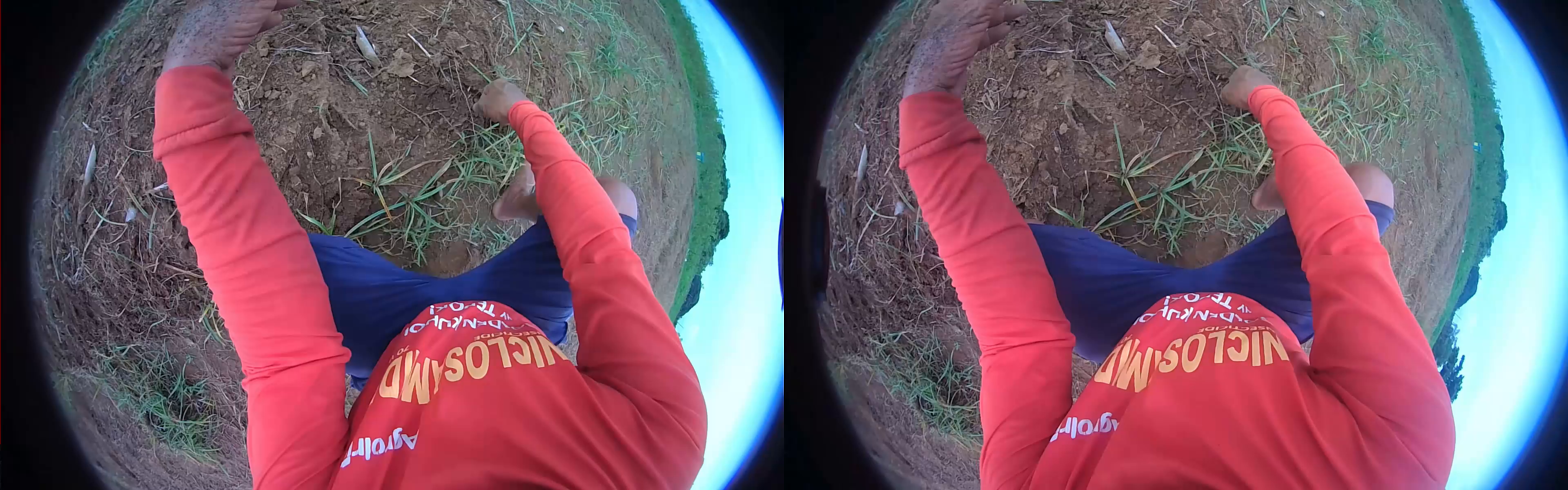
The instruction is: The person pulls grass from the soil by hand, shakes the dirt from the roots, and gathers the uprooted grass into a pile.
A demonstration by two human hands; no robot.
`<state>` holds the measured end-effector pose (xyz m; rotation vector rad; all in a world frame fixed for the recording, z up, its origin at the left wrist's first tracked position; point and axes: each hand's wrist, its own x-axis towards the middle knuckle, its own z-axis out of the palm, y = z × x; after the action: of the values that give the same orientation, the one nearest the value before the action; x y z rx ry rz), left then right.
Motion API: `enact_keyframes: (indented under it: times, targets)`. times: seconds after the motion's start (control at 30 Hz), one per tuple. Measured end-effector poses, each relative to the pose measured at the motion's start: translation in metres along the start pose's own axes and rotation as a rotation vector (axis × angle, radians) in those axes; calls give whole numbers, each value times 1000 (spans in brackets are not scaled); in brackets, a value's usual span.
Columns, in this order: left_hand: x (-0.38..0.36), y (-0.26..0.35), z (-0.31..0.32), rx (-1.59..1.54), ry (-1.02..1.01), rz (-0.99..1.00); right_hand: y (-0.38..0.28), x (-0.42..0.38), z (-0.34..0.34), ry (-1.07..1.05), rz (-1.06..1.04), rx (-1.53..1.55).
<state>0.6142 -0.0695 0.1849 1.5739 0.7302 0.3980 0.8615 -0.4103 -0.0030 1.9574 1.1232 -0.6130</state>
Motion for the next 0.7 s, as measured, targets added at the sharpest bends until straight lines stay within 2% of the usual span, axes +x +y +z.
enact_keyframes:
  times: [0.03, 0.07, 0.13, 0.17, 0.23, 0.3, 0.43, 0.53, 0.7]
  targets:
    - [-4, -8, 15, 7, -35, -75, 4, 14, 55, 10, 139, 269]
    - [7, -37, 21, 43, -97, -52, 5, 27, 114, 48, 100, 304]
    - [35, -106, 30, 114, -243, -20, 0, 21, 160, 3, -6, 350]
    - [29, -110, 39, 122, -238, -25, -13, 3, 156, -76, -76, 364]
    - [33, -101, 47, 136, -181, 19, -25, -15, 121, 29, 77, 650]
    - [39, -98, 52, 136, -215, 20, -51, -54, 99, 319, 549, 1215]
    - [31, -86, 64, 198, -190, 18, -42, -47, 104, 167, 512, 1286]
    - [32, -86, 59, 196, -234, 45, -56, -42, 104, 518, 504, 1186]
    - [22, -78, 49, 203, -144, 73, -54, -34, 102, 371, 581, 1309]
